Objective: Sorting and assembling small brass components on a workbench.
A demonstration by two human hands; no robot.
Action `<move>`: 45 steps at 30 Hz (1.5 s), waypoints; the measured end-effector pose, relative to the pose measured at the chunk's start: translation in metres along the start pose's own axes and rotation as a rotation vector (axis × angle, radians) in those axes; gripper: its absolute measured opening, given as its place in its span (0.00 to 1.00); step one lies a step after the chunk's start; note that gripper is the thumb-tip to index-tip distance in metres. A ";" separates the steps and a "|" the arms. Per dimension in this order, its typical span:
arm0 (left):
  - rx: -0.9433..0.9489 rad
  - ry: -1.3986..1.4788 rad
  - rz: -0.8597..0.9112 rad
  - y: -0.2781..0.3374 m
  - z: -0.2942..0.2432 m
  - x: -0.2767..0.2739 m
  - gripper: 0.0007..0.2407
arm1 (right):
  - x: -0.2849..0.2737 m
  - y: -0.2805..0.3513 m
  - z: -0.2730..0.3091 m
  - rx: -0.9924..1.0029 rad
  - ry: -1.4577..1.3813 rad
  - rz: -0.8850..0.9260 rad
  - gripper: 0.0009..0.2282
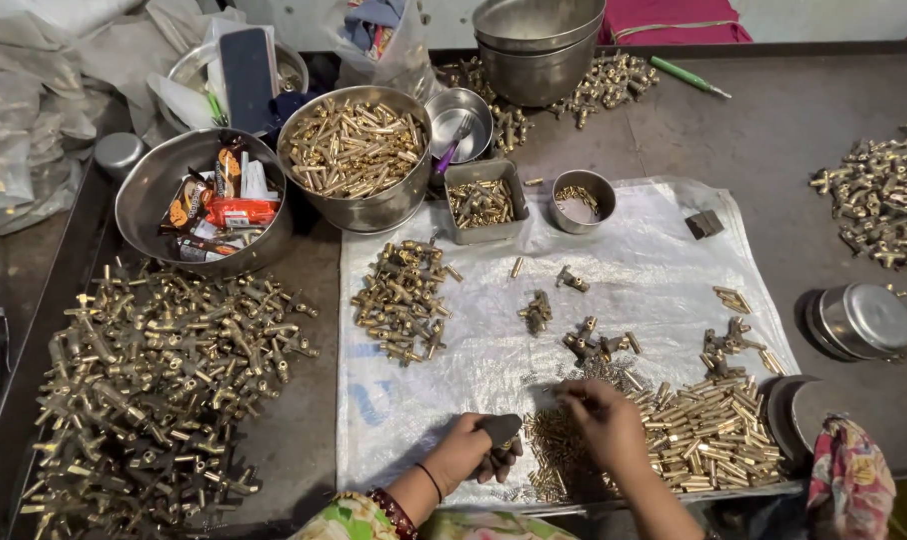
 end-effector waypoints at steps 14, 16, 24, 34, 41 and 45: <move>-0.066 0.042 -0.059 0.009 -0.023 0.002 0.28 | -0.007 0.004 0.057 -0.235 0.492 -0.011 0.10; -0.076 0.044 -0.068 0.010 -0.027 0.003 0.29 | -0.005 0.003 0.058 -0.242 0.511 -0.008 0.09; -0.150 0.036 -0.153 0.009 -0.015 -0.007 0.26 | 0.003 0.006 0.062 -0.160 0.313 0.093 0.08; -0.053 0.136 -0.224 0.006 -0.006 -0.015 0.18 | 0.044 0.046 0.097 -0.416 -0.003 0.113 0.07; -0.026 0.139 -0.162 0.002 -0.003 -0.017 0.17 | 0.049 0.038 0.088 -0.372 0.004 0.103 0.07; -0.034 -0.003 -0.049 -0.004 -0.002 -0.016 0.17 | 0.061 0.027 0.067 -0.217 -0.074 0.258 0.06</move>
Point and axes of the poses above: each hand's wrist, its own y-axis away from the middle knuckle, its own x-axis out of the palm, z = x × y, the point moved 9 cm from there along -y, towards the middle knuckle, and after that the axes turned 6 degrees about z, right-handed, at the moved point
